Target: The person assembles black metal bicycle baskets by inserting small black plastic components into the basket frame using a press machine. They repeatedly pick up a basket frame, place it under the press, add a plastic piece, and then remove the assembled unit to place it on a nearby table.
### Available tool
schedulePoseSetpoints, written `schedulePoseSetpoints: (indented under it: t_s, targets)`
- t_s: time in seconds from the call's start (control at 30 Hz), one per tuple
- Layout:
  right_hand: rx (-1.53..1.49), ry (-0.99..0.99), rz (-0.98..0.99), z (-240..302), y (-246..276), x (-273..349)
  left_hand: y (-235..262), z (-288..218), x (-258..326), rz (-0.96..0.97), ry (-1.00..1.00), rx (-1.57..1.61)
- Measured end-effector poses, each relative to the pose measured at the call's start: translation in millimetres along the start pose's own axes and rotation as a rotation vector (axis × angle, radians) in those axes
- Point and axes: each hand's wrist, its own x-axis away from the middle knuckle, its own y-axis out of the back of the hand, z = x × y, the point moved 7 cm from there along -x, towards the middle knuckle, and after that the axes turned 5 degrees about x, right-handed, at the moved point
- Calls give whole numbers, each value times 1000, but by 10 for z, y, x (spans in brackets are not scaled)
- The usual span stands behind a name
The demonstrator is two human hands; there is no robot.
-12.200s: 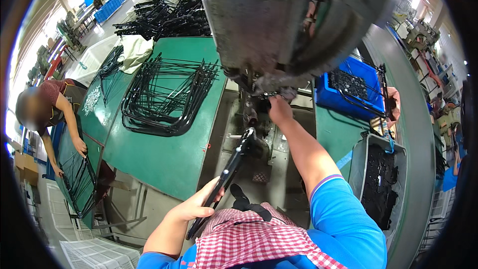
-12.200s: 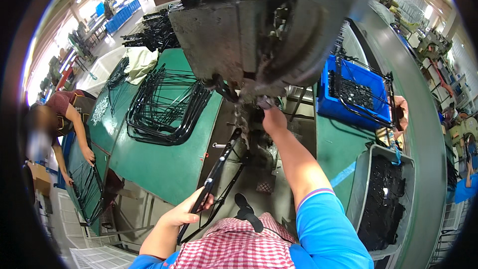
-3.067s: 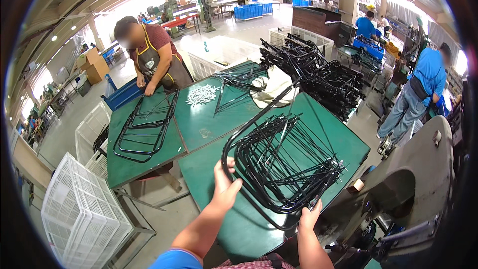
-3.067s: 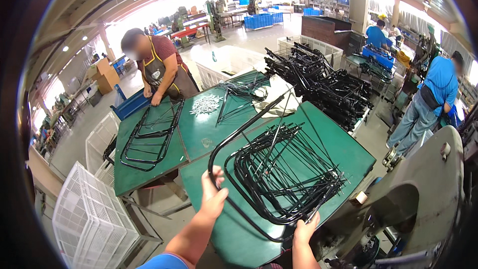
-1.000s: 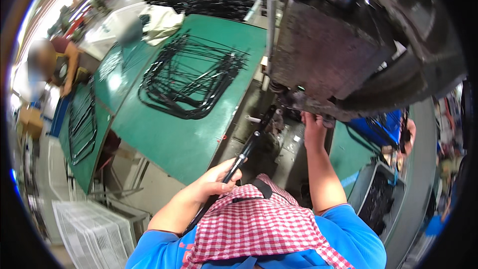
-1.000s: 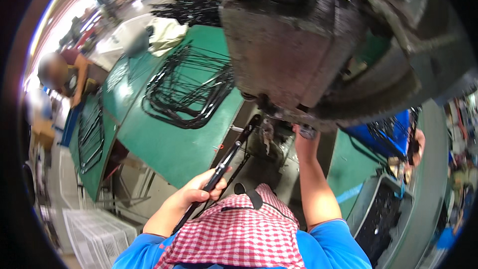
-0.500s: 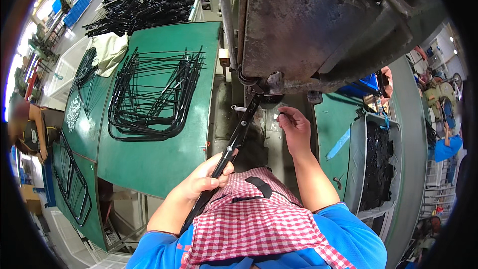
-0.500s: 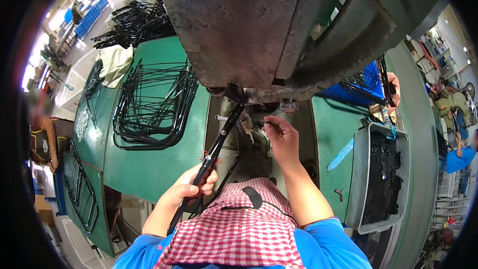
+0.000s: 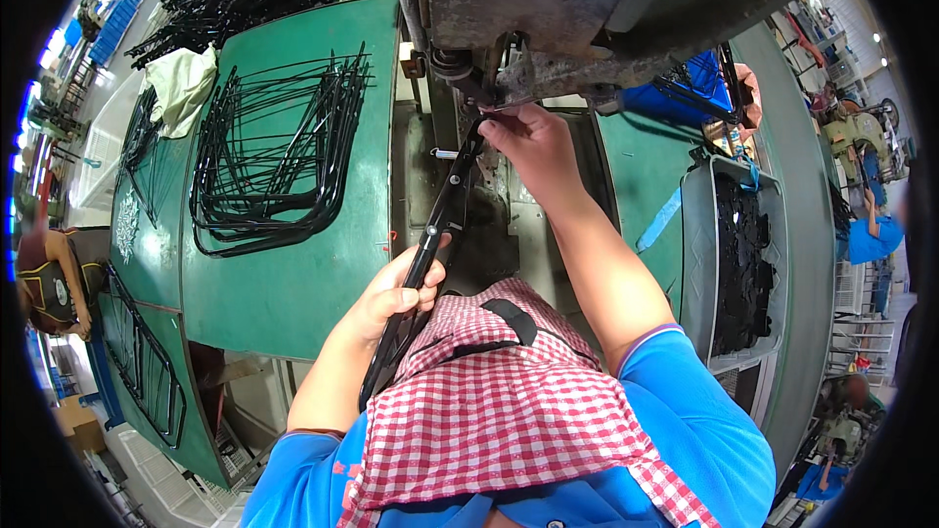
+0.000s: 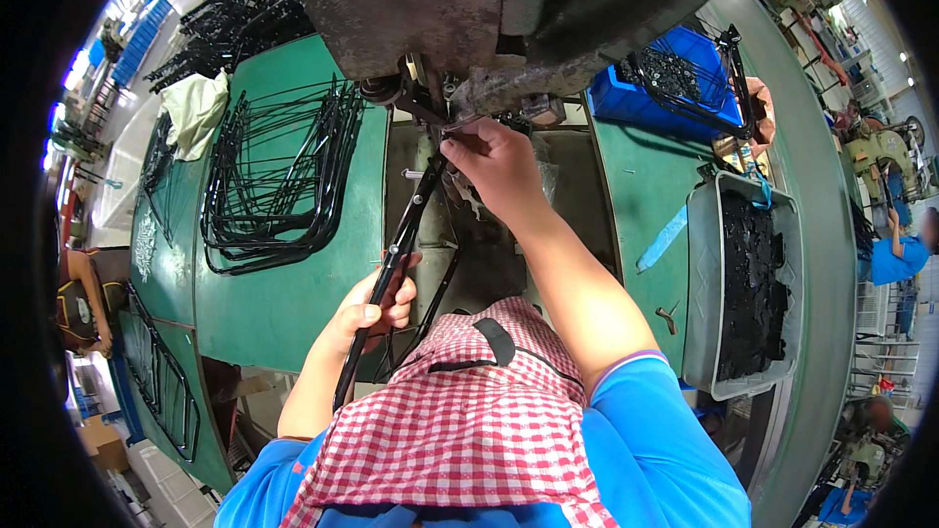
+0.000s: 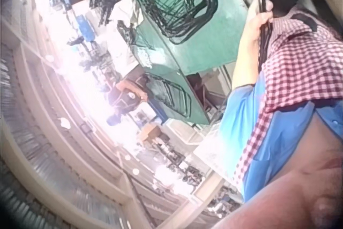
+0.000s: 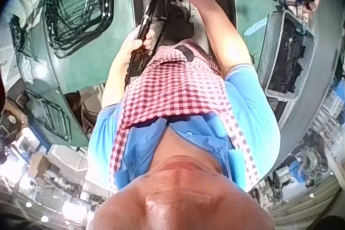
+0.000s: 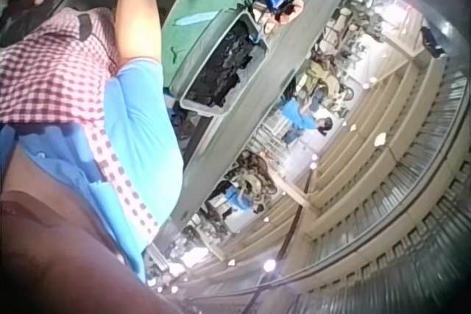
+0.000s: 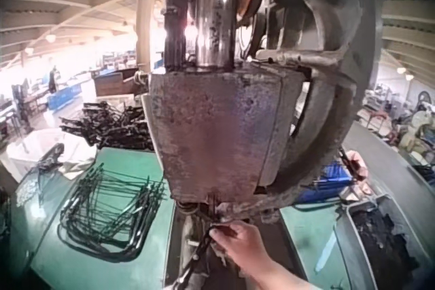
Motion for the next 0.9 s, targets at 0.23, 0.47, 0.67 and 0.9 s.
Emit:
schedulePoseSetpoints:
  t_s: [0.23,0.47,0.67,0.9]
  targets:
    - [310,143,-48,219,26,-57,-71,92,-41,-91,-22,-44]
    - [499,396,34,138,-80,-32,-43,334,-26,-196,-143,39]
    - [468,370,-208,26,1304,536,-205,397,-146,-251,-167,18]
    - [994,-193,-799,-1164,4494,1764,-443,508,-202,-427,-205,-90]
